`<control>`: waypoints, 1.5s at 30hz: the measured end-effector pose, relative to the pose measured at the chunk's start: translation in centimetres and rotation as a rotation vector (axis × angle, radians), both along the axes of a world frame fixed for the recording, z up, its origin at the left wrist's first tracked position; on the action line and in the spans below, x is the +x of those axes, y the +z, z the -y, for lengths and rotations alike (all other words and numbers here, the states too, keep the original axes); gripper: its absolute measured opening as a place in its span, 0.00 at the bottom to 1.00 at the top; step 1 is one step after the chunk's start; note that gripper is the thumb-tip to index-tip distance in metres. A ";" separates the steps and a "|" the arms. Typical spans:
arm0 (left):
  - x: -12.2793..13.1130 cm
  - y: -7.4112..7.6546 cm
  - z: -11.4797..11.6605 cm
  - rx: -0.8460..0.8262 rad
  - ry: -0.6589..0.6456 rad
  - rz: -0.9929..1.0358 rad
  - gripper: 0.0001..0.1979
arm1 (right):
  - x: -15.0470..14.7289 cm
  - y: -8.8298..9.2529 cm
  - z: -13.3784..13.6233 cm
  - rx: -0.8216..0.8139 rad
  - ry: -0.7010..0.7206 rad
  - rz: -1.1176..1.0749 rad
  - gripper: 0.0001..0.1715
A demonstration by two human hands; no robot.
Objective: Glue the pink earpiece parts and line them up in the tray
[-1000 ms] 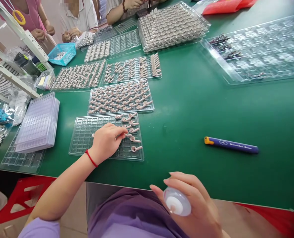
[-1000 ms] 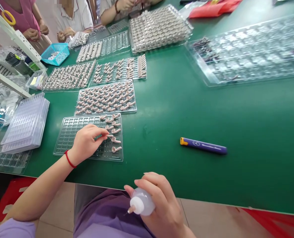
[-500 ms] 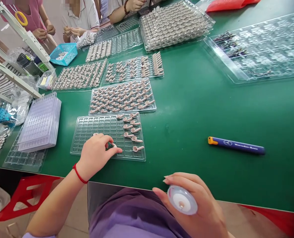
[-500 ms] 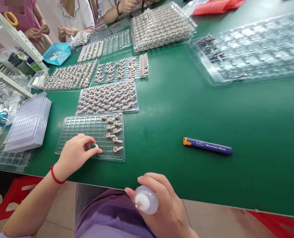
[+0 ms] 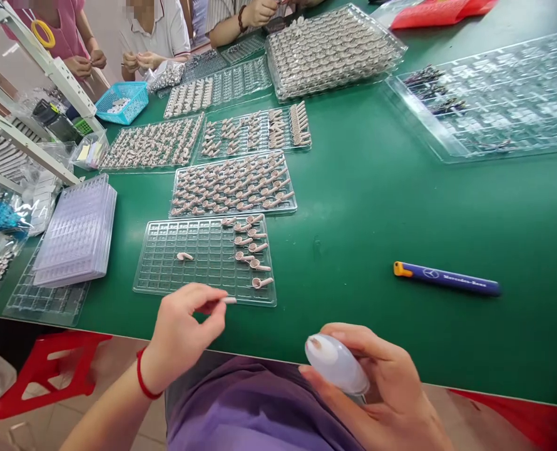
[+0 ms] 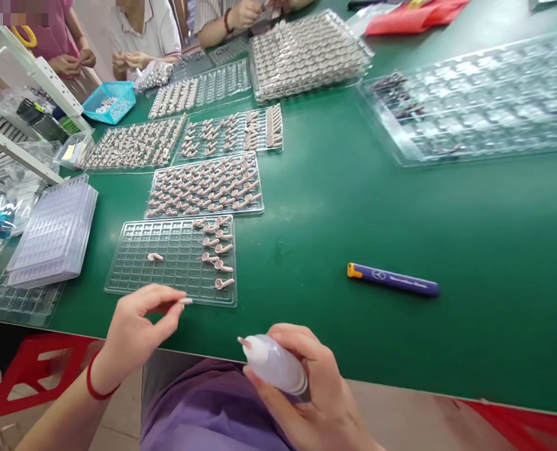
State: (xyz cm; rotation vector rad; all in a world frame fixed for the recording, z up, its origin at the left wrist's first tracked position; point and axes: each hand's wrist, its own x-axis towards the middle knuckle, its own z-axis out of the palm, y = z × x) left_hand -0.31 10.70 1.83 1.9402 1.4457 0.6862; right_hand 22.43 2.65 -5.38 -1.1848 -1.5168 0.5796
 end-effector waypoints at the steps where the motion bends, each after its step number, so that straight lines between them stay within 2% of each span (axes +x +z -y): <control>1: 0.1 -0.2 0.9 -0.106 0.019 0.074 0.07 | 0.0 -0.2 0.3 -0.009 -0.018 0.039 0.21; 5: 0.5 -1.2 3.8 -0.451 0.157 0.272 0.08 | 0.1 -0.6 1.2 -0.006 -0.037 0.151 0.21; 8: 0.5 -1.8 4.7 -0.506 0.201 0.319 0.08 | 0.0 -0.5 1.3 0.011 0.025 0.155 0.19; 12: 0.3 -1.9 4.9 -0.338 0.143 0.210 0.07 | -0.1 -0.1 1.1 0.072 0.053 0.164 0.18; 14: 0.3 -2.2 4.9 -0.143 0.085 0.119 0.05 | -0.1 -0.1 1.2 0.091 0.058 0.157 0.20; 18: 0.2 -3.5 5.1 0.382 -0.041 -0.107 0.06 | 0.2 -0.5 1.5 0.077 0.081 0.143 0.24; 21: 0.1 -4.4 5.3 0.555 -0.131 -0.235 0.07 | 0.2 -0.6 1.5 0.069 0.146 0.111 0.28; 31: 0.0 -4.8 5.1 0.607 -0.173 -0.269 0.07 | 0.0 -0.2 0.8 0.079 0.186 0.107 0.26; 45: -0.2 -5.2 5.1 0.599 -0.172 -0.258 0.09 | -0.1 -0.3 0.9 0.066 0.207 0.098 0.32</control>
